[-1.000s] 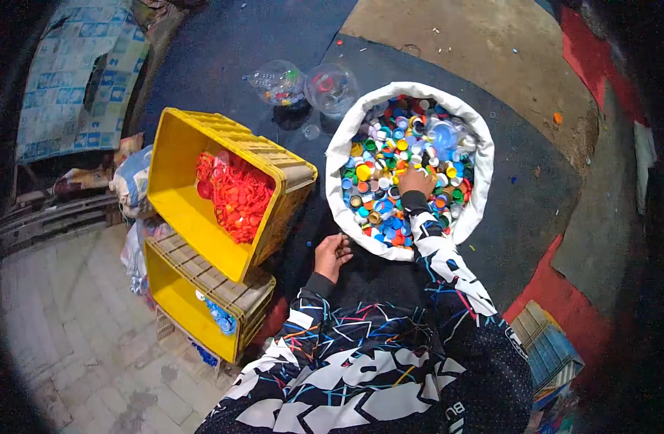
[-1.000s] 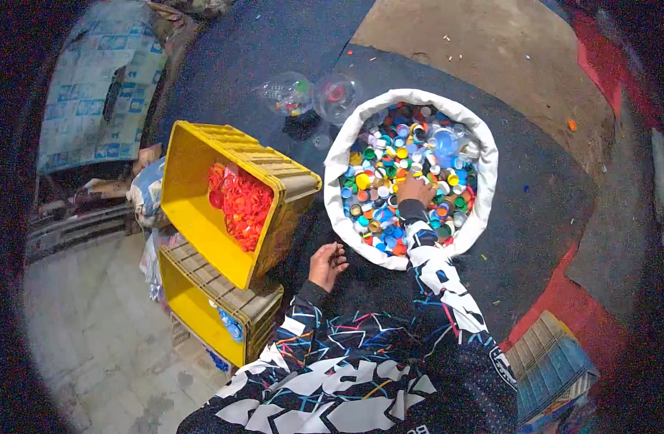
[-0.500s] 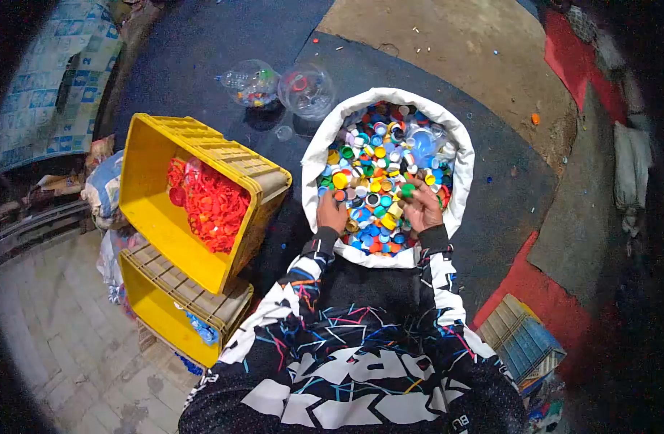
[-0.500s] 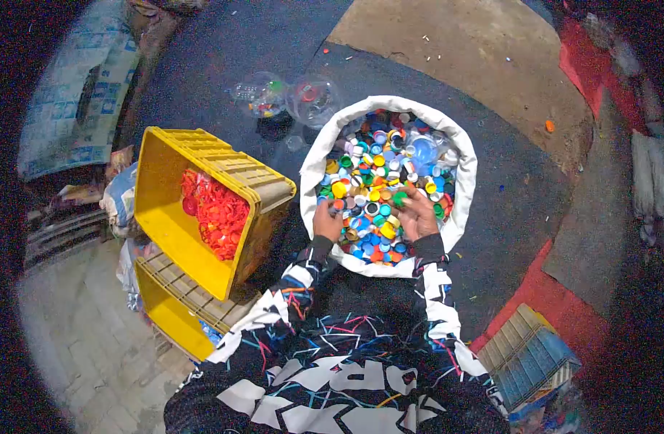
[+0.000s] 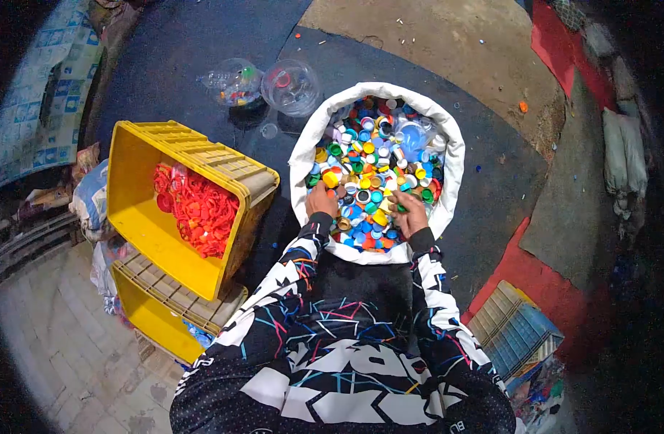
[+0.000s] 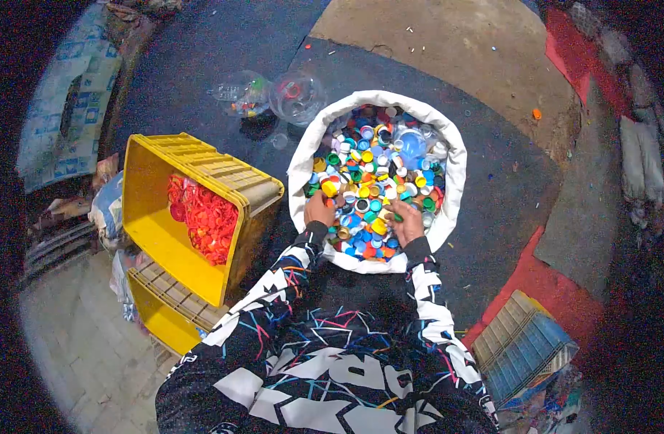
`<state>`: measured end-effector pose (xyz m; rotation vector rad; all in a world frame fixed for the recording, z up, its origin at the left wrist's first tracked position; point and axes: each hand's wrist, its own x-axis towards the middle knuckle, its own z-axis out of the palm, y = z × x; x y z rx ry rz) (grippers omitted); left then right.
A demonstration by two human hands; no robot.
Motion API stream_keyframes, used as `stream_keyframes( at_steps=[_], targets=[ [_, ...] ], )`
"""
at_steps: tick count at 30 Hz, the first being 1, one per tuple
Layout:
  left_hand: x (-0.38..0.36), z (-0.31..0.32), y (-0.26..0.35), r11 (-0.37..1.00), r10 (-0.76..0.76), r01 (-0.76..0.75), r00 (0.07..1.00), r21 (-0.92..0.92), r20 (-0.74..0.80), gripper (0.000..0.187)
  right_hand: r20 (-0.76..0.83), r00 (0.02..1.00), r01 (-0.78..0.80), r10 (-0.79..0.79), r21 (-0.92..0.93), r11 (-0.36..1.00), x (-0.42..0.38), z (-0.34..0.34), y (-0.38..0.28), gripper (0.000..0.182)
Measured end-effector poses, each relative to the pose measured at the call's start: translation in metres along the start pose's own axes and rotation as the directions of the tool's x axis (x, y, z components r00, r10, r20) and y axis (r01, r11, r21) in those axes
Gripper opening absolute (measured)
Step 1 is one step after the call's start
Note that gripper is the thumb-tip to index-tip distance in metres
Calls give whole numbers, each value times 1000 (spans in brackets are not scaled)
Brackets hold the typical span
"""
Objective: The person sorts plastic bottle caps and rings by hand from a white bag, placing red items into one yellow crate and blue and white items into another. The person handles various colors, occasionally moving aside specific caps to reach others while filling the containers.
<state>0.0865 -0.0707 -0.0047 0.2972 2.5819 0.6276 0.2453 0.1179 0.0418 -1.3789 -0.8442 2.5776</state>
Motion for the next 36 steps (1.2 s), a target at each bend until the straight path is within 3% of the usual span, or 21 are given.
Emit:
stream_keyframes(
  at_steps=[3, 5, 10, 13, 15, 17, 20, 25, 29, 32, 36],
  targets=[
    [-4, -3, -3, 996, 30, -29, 1000, -85, 7, 32, -30, 1000, -6, 4, -68, 998, -6, 2, -5, 43],
    [-6, -5, -2, 995, 94, -95, 995, -26, -20, 31, -36, 999, -19, 14, -137, 990, -6, 0, -7, 49],
    [-9, 2, -13, 961, 262, -261, 965, 88, -1, 28, 18, 996, 89, -88, -181, 979, -16, 19, -21, 45],
    [-13, 2, -13, 965, 258, -258, 966, 41, 6, 25, -19, 993, 112, -117, -171, 979, -21, 24, -26, 40],
    [-14, 0, -14, 960, 277, -276, 961, -36, 6, 23, 108, 992, 52, -62, 96, 994, -25, 24, -32, 42],
    [-11, 0, -17, 964, 261, -254, 960, -81, 101, 22, 259, 965, -66, -26, 342, 937, -32, 27, -40, 45],
    [-11, -7, -17, 943, 315, -294, 940, -154, 135, 26, 250, 964, 51, -93, 169, 984, -35, 35, -38, 47],
    [-12, -8, -28, 900, 426, -401, 892, -172, 152, 37, 261, 965, -4, -18, 84, 996, -32, 25, -30, 51],
    [-15, -13, -25, 941, 335, -316, 918, -119, 212, 45, 375, 926, -44, -46, 226, 973, -36, 34, -36, 50],
    [-14, -16, -22, 961, 275, -263, 936, -81, 221, 49, 326, 943, -26, -70, 283, 959, -29, 32, -33, 50],
    [-10, -14, -19, 978, 206, -210, 954, -6, 219, 53, 115, 992, 48, -52, 43, 998, -15, 28, -26, 47]
  ],
)
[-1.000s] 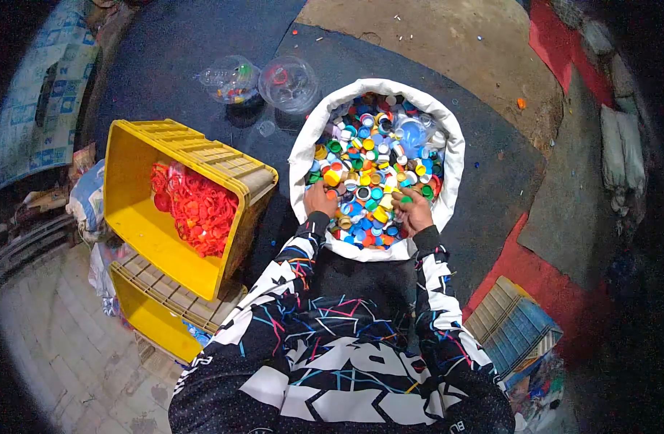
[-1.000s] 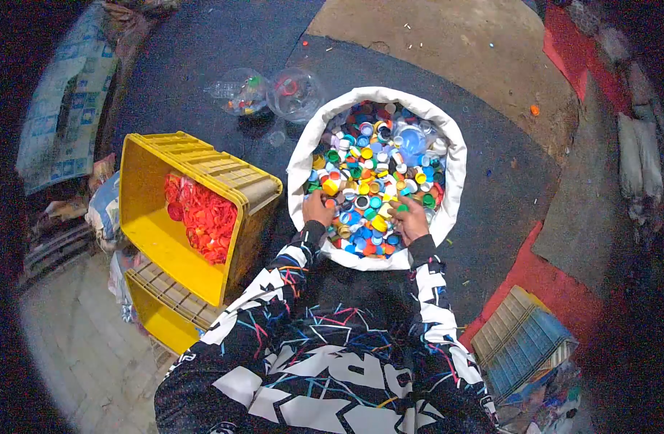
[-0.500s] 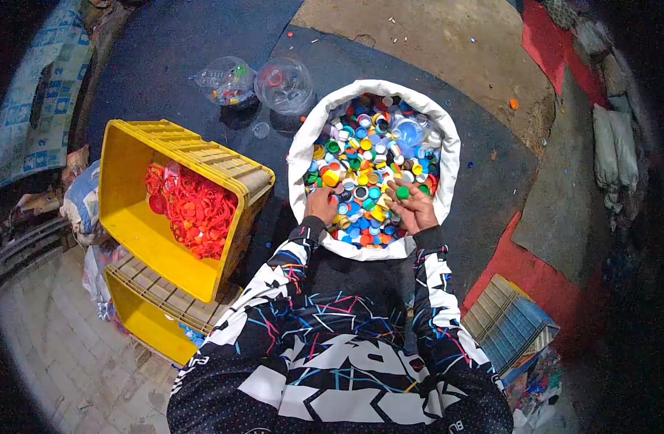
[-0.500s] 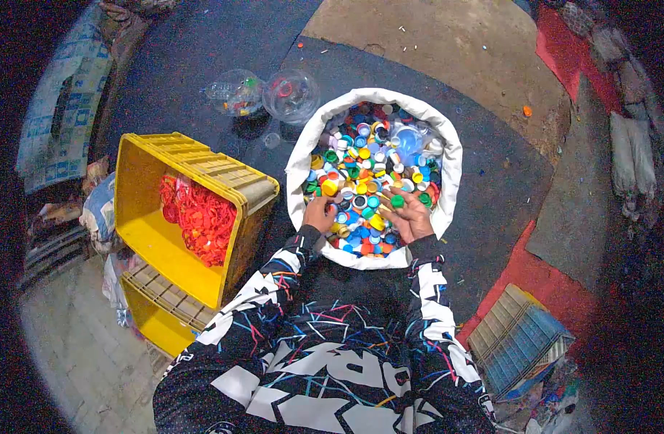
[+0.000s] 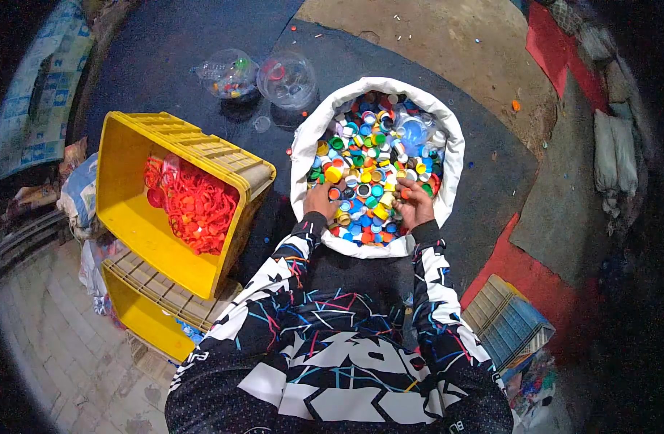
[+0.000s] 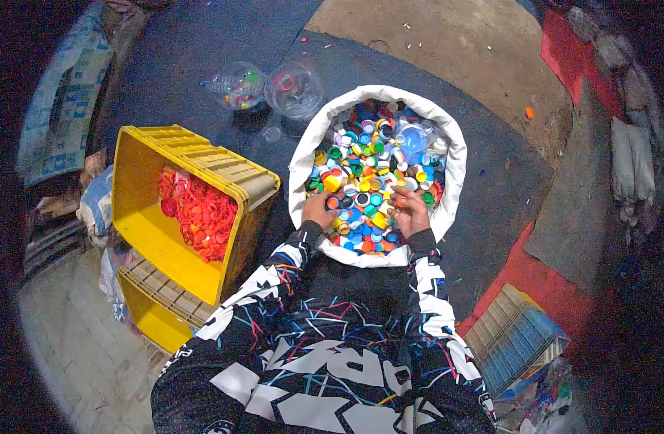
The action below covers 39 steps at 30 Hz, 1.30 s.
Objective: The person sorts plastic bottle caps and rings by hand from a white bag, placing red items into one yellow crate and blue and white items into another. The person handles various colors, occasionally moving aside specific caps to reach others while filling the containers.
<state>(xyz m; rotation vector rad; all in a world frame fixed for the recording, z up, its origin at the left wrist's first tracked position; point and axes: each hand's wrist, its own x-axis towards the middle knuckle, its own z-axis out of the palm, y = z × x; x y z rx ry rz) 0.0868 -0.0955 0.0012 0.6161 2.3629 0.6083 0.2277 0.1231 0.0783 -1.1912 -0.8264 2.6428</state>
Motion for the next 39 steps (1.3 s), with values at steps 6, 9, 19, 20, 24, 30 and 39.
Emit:
stream_keyframes(
  at_steps=[6, 9, 19, 20, 24, 30, 39],
  targets=[
    [-3, -6, 15, 995, -4, -6, 994, -97, -109, 50, -142, 990, -34, -8, -290, 956, -1, 12, 9, 35],
    [-1, -10, 21, 894, -37, 27, 999, -448, -14, 47, -128, 992, -37, -11, -365, 930, 2, 5, 24, 33],
    [2, -38, 51, 53, 351, 569, 759, -821, 549, 33, 175, 973, 221, -148, -884, 412, -13, 55, 33, 59],
    [2, -39, 52, 54, 395, 569, 743, -821, 541, 32, 174, 969, 224, -177, -919, 323, -14, 60, 31, 59],
    [5, -25, 43, -225, 321, 590, 796, -775, 513, 30, 152, 980, 182, -125, -940, 289, -15, 61, 23, 49],
    [9, -17, 35, -203, 268, 632, 771, -748, 578, 23, 96, 916, 254, -389, -890, 378, 2, 25, 38, 33],
    [6, -17, 31, -134, 200, 570, 817, -811, 541, 35, -70, 920, 63, -385, -944, 323, 0, 20, 55, 31]
  ],
)
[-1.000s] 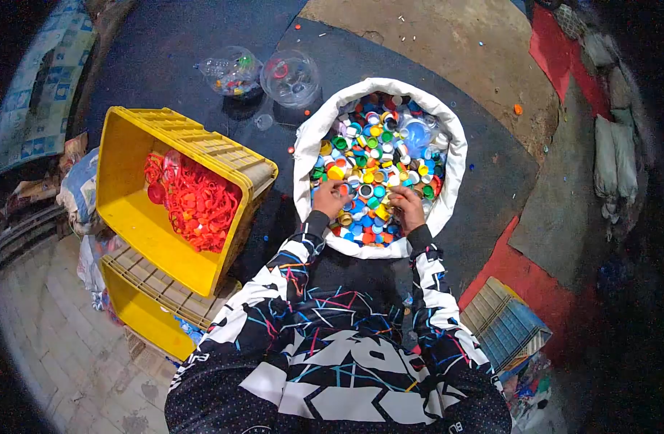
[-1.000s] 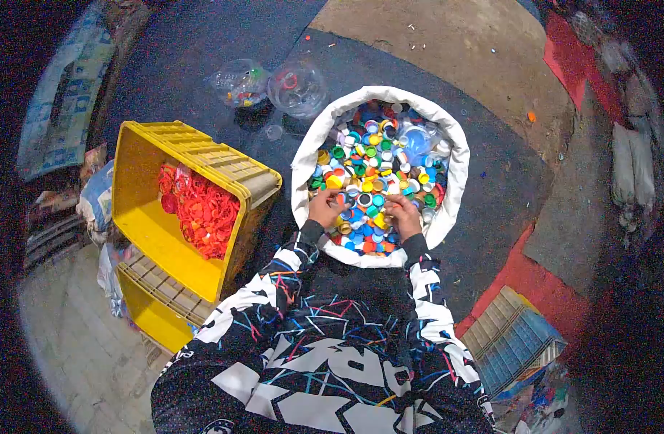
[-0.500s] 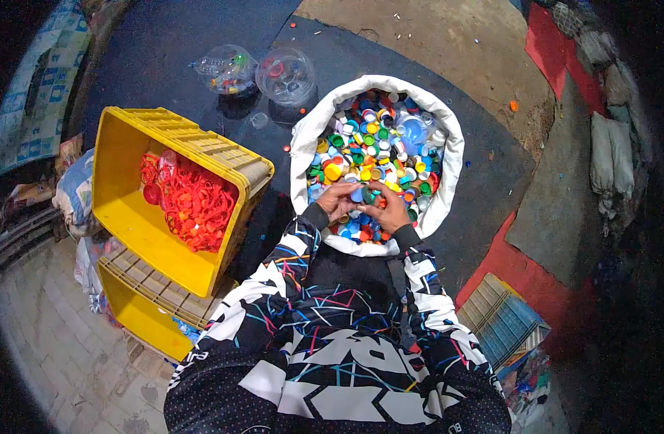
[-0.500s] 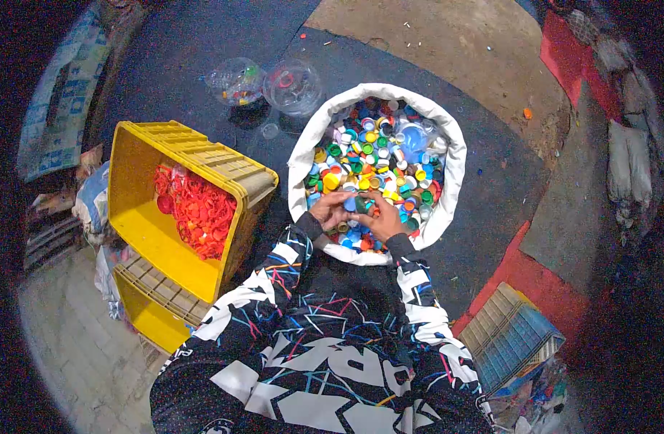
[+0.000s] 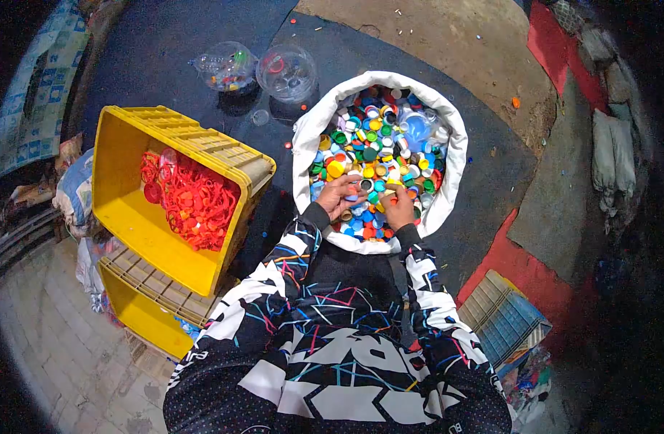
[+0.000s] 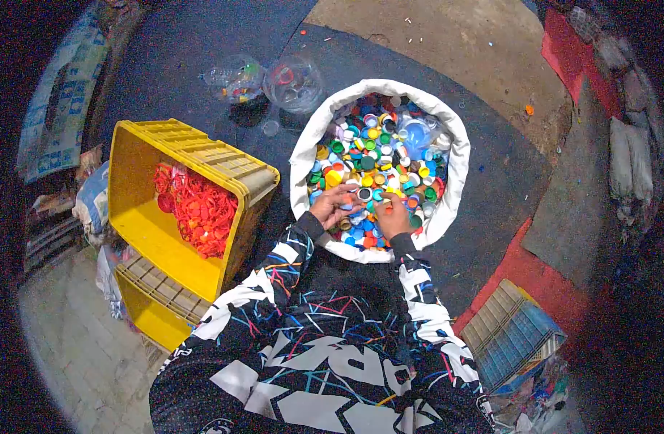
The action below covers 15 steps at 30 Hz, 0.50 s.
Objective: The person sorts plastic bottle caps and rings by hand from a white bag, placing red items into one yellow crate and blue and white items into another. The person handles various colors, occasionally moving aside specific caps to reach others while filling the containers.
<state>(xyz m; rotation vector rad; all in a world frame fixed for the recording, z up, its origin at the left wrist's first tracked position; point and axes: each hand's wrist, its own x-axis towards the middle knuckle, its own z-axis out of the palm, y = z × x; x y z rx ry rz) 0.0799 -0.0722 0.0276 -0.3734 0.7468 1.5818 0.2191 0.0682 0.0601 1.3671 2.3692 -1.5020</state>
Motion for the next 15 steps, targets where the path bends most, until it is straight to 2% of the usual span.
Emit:
stream_keyframes(
  at_steps=[3, 4, 8, 11, 13, 14, 15],
  targets=[
    [-7, 4, 3, 999, 4, -3, 1000, 44, -20, 37, 6, 998, -60, 60, -21, 998, -1, 13, 13, 31],
    [-10, 6, 4, 999, 10, -9, 1000, 42, -22, 38, -27, 999, 33, -34, -36, 999, -3, 16, 16, 31],
    [-15, 10, 5, 996, -3, 11, 996, 93, -91, 46, 5, 1000, -28, 29, -24, 999, -4, 20, 25, 30],
    [-4, -9, -5, 894, 212, -180, 977, 411, -33, 44, -12, 1000, -25, 24, -98, 995, -3, 17, 24, 29],
    [-5, -15, -10, 847, 296, -254, 955, 467, -17, 41, -65, 998, 12, -24, -175, 984, 1, 14, 26, 28],
    [-5, -17, -12, 819, 337, -291, 941, 494, -5, 40, -93, 996, 5, -17, -131, 991, 4, 12, 27, 27],
    [-7, -17, -10, 801, 331, -256, 943, 541, -42, 39, -108, 994, -24, 5, -171, 985, 8, 10, 31, 27]
  ],
)
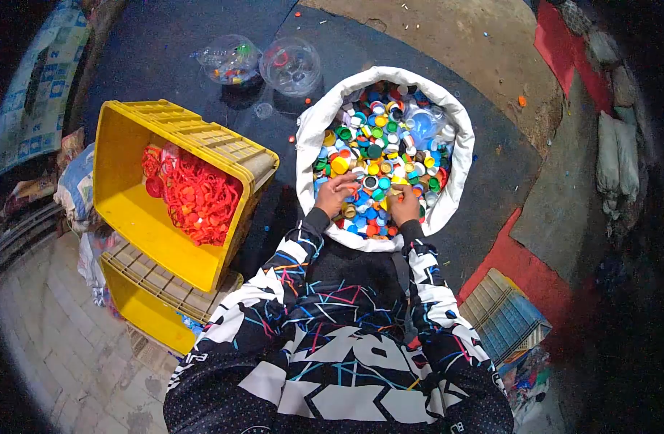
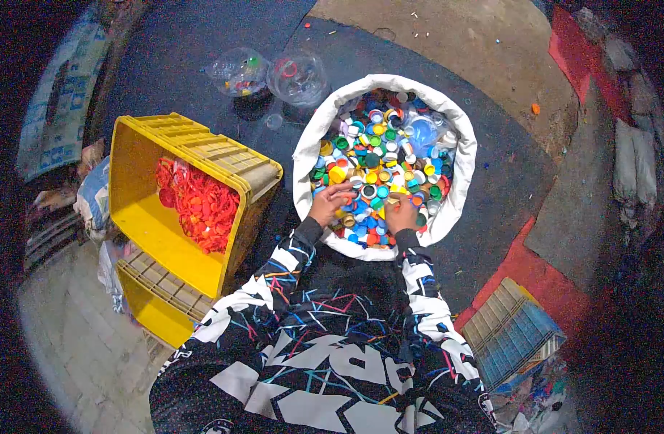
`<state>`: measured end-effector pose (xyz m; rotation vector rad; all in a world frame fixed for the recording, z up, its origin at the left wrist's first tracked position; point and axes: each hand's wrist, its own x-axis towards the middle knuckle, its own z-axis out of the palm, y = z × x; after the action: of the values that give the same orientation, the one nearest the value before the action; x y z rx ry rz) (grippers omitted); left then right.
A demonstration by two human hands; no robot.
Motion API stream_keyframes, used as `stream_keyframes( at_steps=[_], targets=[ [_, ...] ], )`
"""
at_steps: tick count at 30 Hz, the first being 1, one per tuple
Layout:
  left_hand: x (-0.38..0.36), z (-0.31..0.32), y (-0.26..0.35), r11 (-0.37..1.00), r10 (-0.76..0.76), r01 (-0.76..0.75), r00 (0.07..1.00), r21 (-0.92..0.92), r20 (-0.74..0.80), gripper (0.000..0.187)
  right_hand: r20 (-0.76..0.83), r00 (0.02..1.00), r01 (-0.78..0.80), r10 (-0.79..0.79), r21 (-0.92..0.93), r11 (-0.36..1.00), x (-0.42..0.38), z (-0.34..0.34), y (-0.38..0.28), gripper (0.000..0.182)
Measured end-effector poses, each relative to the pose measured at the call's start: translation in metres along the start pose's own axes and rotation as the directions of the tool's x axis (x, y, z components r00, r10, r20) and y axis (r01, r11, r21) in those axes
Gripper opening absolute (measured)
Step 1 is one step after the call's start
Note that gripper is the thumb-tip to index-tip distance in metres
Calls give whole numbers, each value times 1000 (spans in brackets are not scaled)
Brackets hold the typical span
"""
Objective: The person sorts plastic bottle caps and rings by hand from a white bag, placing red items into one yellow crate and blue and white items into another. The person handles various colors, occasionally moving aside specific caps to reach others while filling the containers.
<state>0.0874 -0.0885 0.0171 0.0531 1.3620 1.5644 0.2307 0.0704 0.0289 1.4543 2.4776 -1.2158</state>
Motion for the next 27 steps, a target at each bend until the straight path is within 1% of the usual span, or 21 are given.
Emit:
stream_keyframes(
  at_steps=[2, 3, 4, 6, 7, 10, 11, 12, 14, 15, 16, 17, 18, 19, 20, 22, 23, 24, 25, 26, 27],
  targets=[
    [-3, -7, 6, 992, -49, 55, 997, 110, -60, 37, -25, 999, -51, 49, -87, 995, 9, -3, 9, 27],
    [-6, -8, 5, 997, -70, 71, 988, -2, -135, 28, 1, 999, -37, 38, -65, 997, 13, -9, 6, 29],
    [-7, -11, 5, 986, -125, 107, 981, -124, -145, 25, 19, 999, -44, 46, -101, 994, 15, -12, 3, 28],
    [-11, -15, 8, 918, -236, 169, 960, -360, -149, 18, 58, 996, -54, 64, -171, 984, 18, -17, -2, 26],
    [-13, -10, 10, 884, -226, 115, 954, -453, -199, 8, 63, 997, -24, 36, -182, 983, 20, -16, 0, 24],
    [-15, -25, 1, 926, -270, 205, 947, -318, -174, 8, -33, 999, -28, 21, -213, 977, 16, -16, 2, 21],
    [-13, -31, -5, 960, -214, 188, 971, -206, -112, 11, -74, 997, -27, 12, -198, 980, 8, -18, -1, 18],
    [-11, -32, -11, 985, -166, 158, 979, -74, -115, 12, 0, 999, -31, 32, -205, 978, -2, -19, -2, 18],
    [-10, -30, -21, 977, -74, 93, 992, 190, -103, 15, 152, 986, -39, 74, -219, 975, -28, -20, 1, 18],
    [-10, -26, -23, 969, 7, 15, 996, 245, -88, 15, 223, 973, 6, 57, -272, 962, -41, -14, 10, 19],
    [-12, -20, -24, 974, -37, 54, 996, 221, -81, 16, 295, 954, 54, 45, -320, 946, -54, -11, 5, 21],
    [-16, -14, -25, 976, -79, 92, 994, 198, -72, 17, 325, 935, 3, 140, -401, 916, -67, -8, 0, 24],
    [-17, -11, -28, 976, -120, 129, 991, 176, -62, 18, 328, 938, 44, 108, -423, 905, -72, -3, 2, 24],
    [-14, -12, -36, 936, -152, 160, 987, 313, -51, 23, 334, 940, 85, 76, -443, 893, -77, 6, 8, 25],
    [-16, -11, -42, 922, -174, 179, 984, 342, -45, 24, 340, 939, 124, 45, -459, 880, -80, 13, 12, 26],
    [-20, -5, -45, 890, -219, 212, 975, 404, -29, 26, 391, 914, 126, 107, -525, 842, -76, 17, 5, 29],
    [-21, -3, -45, 868, -191, 180, 981, 462, -23, 25, 423, 894, 123, 150, -554, 824, -72, 18, 2, 31],
    [-22, -1, -44, 854, -203, 188, 979, 485, -22, 25, 451, 871, 122, 194, -581, 805, -68, 19, -1, 32],
    [-24, 2, -43, 840, -215, 196, 976, 507, -21, 25, 439, 871, 110, 222, -613, 782, -65, 26, 3, 31],
    [-26, 4, -42, 825, -227, 203, 974, 528, -21, 25, 442, 880, 152, 177, -614, 775, -65, 29, 5, 31],
    [-27, 5, -44, 834, -202, 179, 979, 522, -14, 25, 443, 887, 194, 132, -615, 764, -65, 30, 4, 31]
  ],
)
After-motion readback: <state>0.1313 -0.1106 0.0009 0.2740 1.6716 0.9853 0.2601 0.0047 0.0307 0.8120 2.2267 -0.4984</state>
